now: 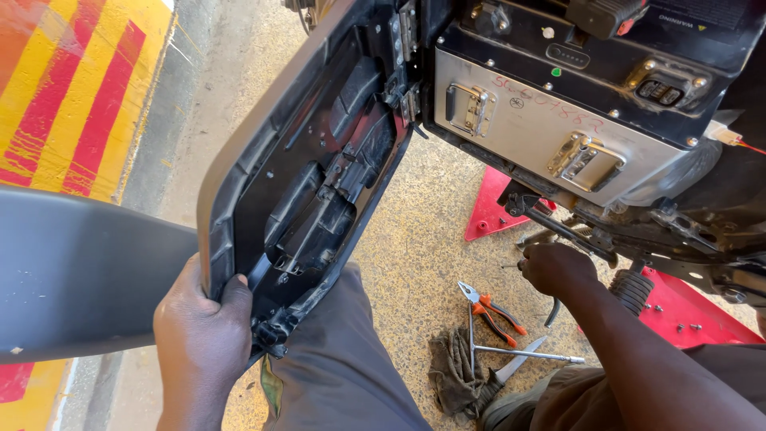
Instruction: Using a screwdriver to remove or install screws on a motorcycle side panel
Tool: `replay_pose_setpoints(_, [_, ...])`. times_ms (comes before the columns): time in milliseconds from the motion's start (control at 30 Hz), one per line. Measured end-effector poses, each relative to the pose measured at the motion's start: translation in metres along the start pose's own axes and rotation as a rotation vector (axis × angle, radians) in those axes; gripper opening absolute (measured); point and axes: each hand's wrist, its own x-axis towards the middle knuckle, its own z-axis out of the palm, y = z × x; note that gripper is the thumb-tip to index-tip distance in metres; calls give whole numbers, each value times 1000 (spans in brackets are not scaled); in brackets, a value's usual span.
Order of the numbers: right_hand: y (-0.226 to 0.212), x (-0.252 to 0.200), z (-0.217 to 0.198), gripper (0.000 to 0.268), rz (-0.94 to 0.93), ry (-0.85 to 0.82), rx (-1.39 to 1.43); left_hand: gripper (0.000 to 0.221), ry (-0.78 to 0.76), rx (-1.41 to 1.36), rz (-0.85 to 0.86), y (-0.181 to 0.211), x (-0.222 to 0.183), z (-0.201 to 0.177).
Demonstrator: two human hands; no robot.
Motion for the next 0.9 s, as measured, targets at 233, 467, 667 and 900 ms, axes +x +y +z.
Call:
replay_pose_setpoints(233, [-23,-35,-49,33,-46,48,28,30,-11,-33,-48,7,-2,-3])
replay_pose_setpoints(467, [-38,-101,-112,40,-18,3,22,60,379,43,466,1,-31,1])
replay_pose_setpoints(667, [-36,-179,-171,38,0,-2,225,31,-40,-248,412,3,-67,71])
replay_pose_setpoints(900, [-17,-242,-184,40,19,24,406,47,-813,-1099,-830,-12,-85,152])
